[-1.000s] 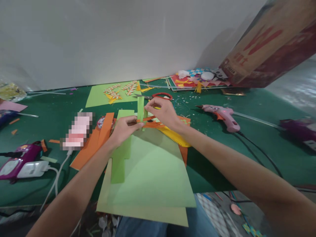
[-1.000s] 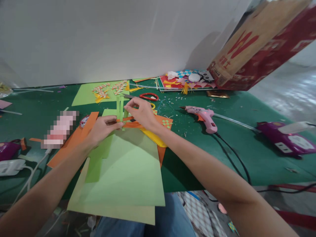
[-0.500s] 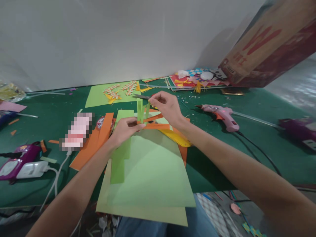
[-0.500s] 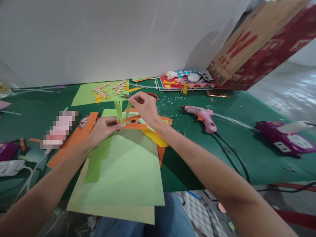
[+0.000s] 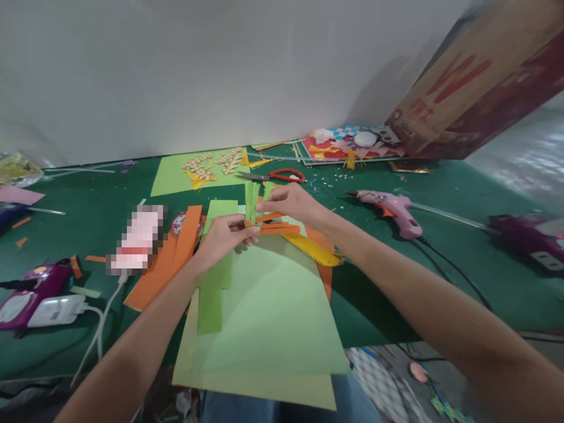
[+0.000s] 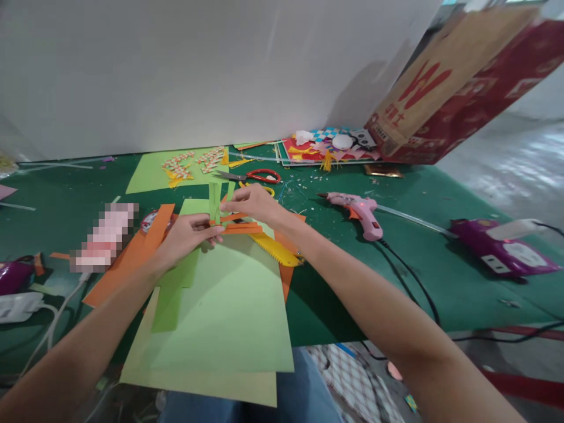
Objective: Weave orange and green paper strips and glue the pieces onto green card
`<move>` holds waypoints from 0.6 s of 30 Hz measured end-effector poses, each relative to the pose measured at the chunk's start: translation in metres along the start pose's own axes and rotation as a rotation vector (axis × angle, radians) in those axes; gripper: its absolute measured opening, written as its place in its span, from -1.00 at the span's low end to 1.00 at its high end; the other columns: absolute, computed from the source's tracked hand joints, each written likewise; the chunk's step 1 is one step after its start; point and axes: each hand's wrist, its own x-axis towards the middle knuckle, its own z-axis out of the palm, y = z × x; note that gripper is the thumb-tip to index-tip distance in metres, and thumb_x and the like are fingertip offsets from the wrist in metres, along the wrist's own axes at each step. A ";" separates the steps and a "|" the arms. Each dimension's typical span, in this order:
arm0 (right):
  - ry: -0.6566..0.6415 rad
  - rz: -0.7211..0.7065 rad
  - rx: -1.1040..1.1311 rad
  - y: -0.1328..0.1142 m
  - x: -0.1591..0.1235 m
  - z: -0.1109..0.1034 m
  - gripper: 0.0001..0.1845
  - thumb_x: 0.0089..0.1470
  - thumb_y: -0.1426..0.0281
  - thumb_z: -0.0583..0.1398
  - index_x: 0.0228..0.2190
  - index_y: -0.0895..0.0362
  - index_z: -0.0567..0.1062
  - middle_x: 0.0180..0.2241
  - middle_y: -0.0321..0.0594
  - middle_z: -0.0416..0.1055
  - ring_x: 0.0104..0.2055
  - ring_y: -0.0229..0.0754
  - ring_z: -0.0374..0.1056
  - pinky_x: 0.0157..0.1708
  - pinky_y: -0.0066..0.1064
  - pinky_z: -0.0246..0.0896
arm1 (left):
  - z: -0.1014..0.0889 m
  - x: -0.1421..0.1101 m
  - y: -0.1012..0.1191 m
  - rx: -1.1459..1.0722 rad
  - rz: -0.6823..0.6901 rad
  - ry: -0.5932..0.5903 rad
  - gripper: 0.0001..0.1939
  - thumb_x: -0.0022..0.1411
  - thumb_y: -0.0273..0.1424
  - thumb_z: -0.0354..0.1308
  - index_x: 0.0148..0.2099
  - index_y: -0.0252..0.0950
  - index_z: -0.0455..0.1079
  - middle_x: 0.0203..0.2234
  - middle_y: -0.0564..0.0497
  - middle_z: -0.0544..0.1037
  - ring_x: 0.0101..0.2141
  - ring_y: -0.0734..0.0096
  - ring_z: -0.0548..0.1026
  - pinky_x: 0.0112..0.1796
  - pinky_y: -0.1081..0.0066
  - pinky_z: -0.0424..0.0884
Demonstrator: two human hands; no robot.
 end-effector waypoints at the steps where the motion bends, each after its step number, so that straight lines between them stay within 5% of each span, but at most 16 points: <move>1: 0.005 -0.008 -0.009 -0.001 -0.001 0.000 -0.46 -0.29 -0.01 0.33 -0.76 0.14 0.27 -0.70 -0.45 -0.04 -0.58 -0.41 -0.14 -0.56 -0.41 -0.24 | 0.000 0.000 0.000 0.004 0.004 -0.001 -0.63 -0.09 -0.19 0.37 -0.56 -0.29 0.27 -0.60 -0.01 0.56 -0.58 0.47 0.47 -0.56 0.48 0.31; 11: -0.006 -0.112 -0.061 0.005 -0.002 0.007 -0.48 -0.17 -0.06 0.24 -0.69 0.16 0.43 -0.67 -0.35 0.18 -0.53 -0.34 0.03 -0.52 -0.43 -0.07 | 0.002 -0.003 0.009 -0.027 -0.010 0.001 -0.68 -0.14 -0.20 0.40 -0.54 -0.32 0.40 -0.67 0.03 0.51 -0.62 0.48 0.44 -0.54 0.46 0.35; 18: -0.050 -0.134 -0.073 0.010 -0.001 0.002 -0.62 -0.14 0.05 0.27 -0.56 0.14 0.55 -0.51 -0.22 0.47 -0.44 -0.26 0.27 -0.47 -0.44 0.11 | -0.001 0.001 0.004 0.028 0.027 0.112 -0.70 -0.05 -0.19 0.35 -0.54 -0.29 0.38 -0.63 0.02 0.55 -0.58 0.43 0.49 -0.63 0.50 0.28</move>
